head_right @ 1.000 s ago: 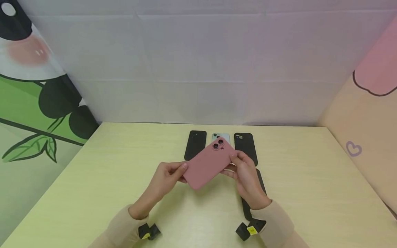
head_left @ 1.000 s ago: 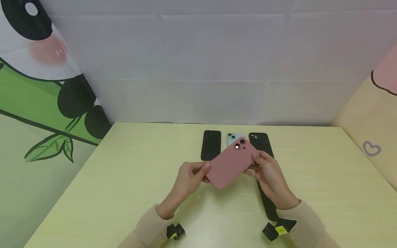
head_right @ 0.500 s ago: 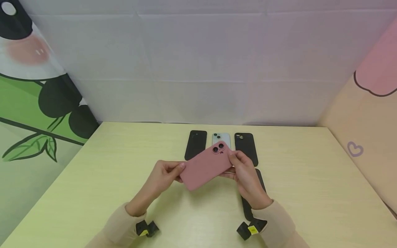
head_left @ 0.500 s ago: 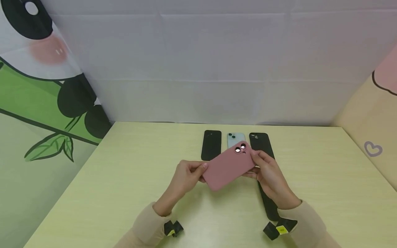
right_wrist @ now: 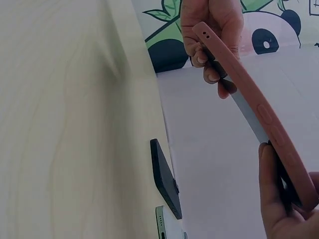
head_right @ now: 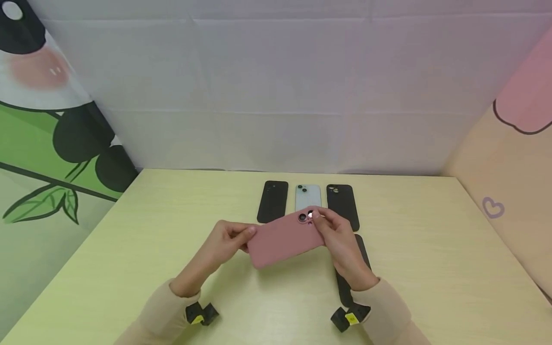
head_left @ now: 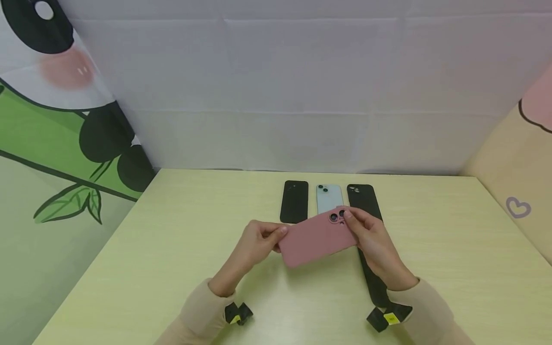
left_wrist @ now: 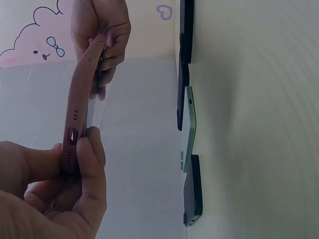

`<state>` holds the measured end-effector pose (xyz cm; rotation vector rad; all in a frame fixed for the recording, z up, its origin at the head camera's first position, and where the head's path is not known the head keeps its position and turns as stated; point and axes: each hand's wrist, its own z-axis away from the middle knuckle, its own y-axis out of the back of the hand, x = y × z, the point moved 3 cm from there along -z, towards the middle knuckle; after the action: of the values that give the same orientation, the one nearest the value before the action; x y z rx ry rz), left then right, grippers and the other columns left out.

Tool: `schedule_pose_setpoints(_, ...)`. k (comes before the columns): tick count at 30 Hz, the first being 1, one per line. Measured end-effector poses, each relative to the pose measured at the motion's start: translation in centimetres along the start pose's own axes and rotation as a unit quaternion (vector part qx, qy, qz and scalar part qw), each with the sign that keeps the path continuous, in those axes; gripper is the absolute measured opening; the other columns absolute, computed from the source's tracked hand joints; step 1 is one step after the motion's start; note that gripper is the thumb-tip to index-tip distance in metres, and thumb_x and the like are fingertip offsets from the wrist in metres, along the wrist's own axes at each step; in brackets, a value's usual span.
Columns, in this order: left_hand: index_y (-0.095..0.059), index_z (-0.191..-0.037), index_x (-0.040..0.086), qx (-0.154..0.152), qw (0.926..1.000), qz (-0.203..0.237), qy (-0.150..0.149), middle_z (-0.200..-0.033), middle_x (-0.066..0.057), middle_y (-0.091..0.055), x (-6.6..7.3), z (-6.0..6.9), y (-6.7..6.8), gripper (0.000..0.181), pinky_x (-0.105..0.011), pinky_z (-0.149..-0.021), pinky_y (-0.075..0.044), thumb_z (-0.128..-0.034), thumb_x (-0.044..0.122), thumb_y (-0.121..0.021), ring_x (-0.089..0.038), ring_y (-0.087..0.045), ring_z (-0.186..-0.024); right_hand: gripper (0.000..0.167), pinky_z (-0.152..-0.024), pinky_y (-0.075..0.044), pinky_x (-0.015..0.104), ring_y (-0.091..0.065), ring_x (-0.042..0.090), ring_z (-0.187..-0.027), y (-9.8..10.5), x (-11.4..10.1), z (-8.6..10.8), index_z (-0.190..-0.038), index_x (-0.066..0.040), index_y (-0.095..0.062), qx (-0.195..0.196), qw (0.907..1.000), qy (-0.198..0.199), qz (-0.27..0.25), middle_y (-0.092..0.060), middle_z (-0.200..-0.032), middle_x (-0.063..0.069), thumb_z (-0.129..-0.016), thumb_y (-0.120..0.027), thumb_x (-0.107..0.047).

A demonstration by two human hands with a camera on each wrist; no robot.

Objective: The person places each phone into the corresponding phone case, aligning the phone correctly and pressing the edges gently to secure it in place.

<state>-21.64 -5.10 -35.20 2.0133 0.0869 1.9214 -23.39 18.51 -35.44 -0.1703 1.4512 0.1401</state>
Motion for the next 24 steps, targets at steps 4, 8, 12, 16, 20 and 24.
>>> schedule_pose_setpoints(4, -0.067, -0.107, 0.0, -0.008, 1.0, 0.001, 0.004, -0.087, -0.018, -0.069, -0.02, 0.0, -0.15, 0.025, -0.026, -0.062, -0.054, -0.0906, 0.016, -0.057, -0.009, -0.062, -0.063, 0.045, -0.075, -0.05, 0.017, -0.059, 0.002, -0.082, -0.01, 0.08, 0.1, -0.131, 0.001, -0.043, 0.02, 0.9998, 0.003, 0.008, -0.06, -0.098, -0.008, -0.096, -0.045, -0.028)
schedule_pose_setpoints(8, -0.066, -0.105, 0.001, 0.002, 0.9996, 0.013, 0.024, -0.089, -0.015, -0.069, -0.05, 0.02, -0.31, 0.025, -0.026, -0.064, -0.054, -0.091, 0.02, -0.057, -0.01, -0.063, -0.067, 0.046, -0.075, -0.05, 0.016, -0.058, 0.001, -0.084, -0.01, 0.03, 0.29, -0.13, 0.004, -0.045, 0.054, 0.9985, 0.002, 0.008, -0.058, -0.098, -0.007, -0.096, -0.047, -0.027)
schedule_pose_setpoints(12, -0.066, -0.104, 0.001, 0.021, 0.9982, 0.036, 0.043, -0.09, -0.014, -0.07, -0.2, 0.0, -0.44, 0.025, -0.028, -0.067, -0.054, -0.0899, 0.02, -0.058, -0.012, -0.065, -0.069, 0.044, -0.076, -0.049, 0.015, -0.058, 0.0, -0.088, 0.06, -0.07, 0.42, -0.129, 0.004, -0.047, 0.083, 0.9965, 0.0, 0.004, -0.058, -0.101, -0.008, -0.096, -0.048, -0.026)
schedule_pose_setpoints(16, -0.068, -0.105, 0.005, 0.037, 0.9982, 0.032, 0.035, -0.09, -0.012, -0.07, -0.07, 0.03, -0.6, 0.023, -0.028, -0.068, -0.054, -0.0891, 0.02, -0.059, -0.013, -0.066, -0.069, 0.044, -0.077, -0.049, 0.016, -0.059, 0.0, -0.09, 0.18, -0.06, 0.43, -0.129, 0.002, -0.048, 0.094, 0.9955, -0.009, -0.006, -0.061, -0.103, -0.007, -0.095, -0.049, -0.026)
schedule_pose_setpoints(20, -0.07, -0.102, 0.006, 0.06, 0.9981, -0.01, 0.001, -0.085, -0.011, -0.071, 0.36, 0.28, -0.6, 0.021, -0.027, -0.06, -0.052, -0.0886, 0.019, -0.06, -0.011, -0.065, -0.064, 0.046, -0.077, -0.049, 0.016, -0.058, 0.0, -0.09, 0.25, -0.03, 0.36, -0.13, 0.001, -0.048, 0.092, 0.9956, -0.019, -0.005, -0.06, -0.104, -0.009, -0.094, -0.05, -0.029)
schedule_pose_setpoints(24, -0.071, -0.099, 0.005, 0.081, 0.9961, -0.036, -0.009, -0.079, -0.012, -0.071, 0.48, 0.49, -0.42, 0.019, -0.021, -0.05, -0.044, -0.0874, 0.017, -0.062, -0.011, -0.063, -0.06, 0.048, -0.076, -0.049, 0.016, -0.058, 0.001, -0.085, 0.2, 0.0, 0.26, -0.129, 0.001, -0.049, 0.082, 0.9964, -0.02, 0.001, -0.06, -0.098, -0.01, -0.094, -0.049, -0.032)
